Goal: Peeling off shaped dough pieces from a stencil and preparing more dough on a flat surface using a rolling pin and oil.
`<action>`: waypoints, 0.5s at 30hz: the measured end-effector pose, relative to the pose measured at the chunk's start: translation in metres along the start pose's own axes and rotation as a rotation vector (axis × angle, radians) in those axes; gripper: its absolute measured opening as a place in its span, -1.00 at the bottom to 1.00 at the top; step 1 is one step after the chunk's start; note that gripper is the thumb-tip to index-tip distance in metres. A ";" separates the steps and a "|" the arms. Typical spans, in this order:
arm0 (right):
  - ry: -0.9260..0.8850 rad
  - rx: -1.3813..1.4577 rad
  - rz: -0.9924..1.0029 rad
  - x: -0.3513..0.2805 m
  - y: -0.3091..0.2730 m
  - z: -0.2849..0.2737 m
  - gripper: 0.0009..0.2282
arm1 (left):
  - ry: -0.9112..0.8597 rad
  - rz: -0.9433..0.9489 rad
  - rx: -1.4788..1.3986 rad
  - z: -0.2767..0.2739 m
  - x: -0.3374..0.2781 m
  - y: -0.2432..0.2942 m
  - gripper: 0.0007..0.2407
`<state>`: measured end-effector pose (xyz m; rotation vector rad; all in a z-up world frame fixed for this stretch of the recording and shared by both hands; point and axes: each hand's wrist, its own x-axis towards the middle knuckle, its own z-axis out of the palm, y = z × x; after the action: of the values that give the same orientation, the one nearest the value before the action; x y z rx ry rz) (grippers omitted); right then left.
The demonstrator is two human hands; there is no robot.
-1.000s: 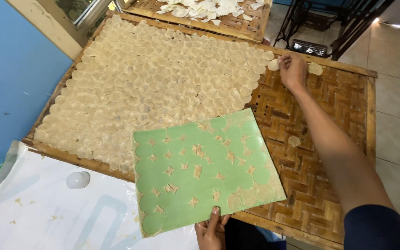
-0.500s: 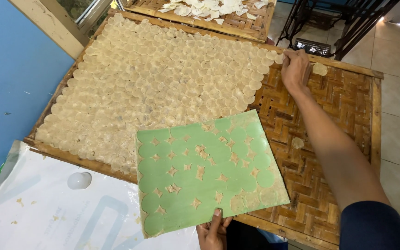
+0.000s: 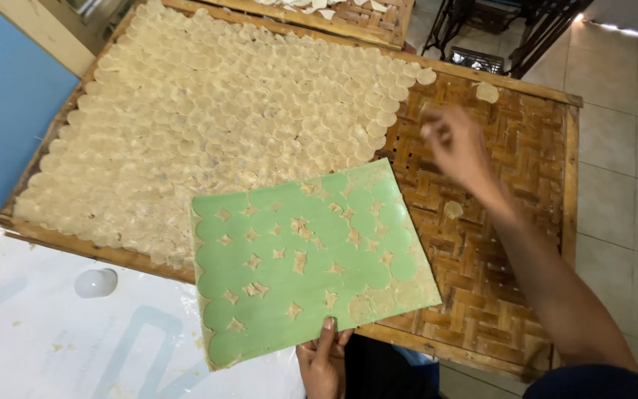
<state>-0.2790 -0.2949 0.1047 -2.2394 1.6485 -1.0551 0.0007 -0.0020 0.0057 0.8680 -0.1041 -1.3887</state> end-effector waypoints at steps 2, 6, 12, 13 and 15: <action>-0.121 0.036 -0.058 -0.043 -0.048 -0.019 -0.78 | 0.002 -0.008 0.003 -0.002 -0.004 -0.001 -0.76; -0.374 0.090 -0.069 -0.116 -0.095 -0.032 -0.85 | -0.012 -0.023 -0.002 0.002 -0.006 0.004 -0.87; -0.551 -0.156 -0.052 -0.182 -0.112 -0.027 -0.78 | -0.012 -0.027 0.047 0.004 -0.005 0.006 -0.88; -0.546 -0.206 -0.108 -0.188 -0.116 -0.025 -0.74 | -0.045 -0.014 0.031 0.004 -0.007 0.008 -0.90; -0.549 -0.221 -0.110 -0.195 -0.119 -0.021 -0.76 | -0.043 -0.008 0.025 0.003 -0.007 0.006 -0.89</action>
<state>-0.2274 -0.0713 0.0963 -2.4756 1.4613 -0.2309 0.0028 0.0023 0.0141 0.8604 -0.1509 -1.4166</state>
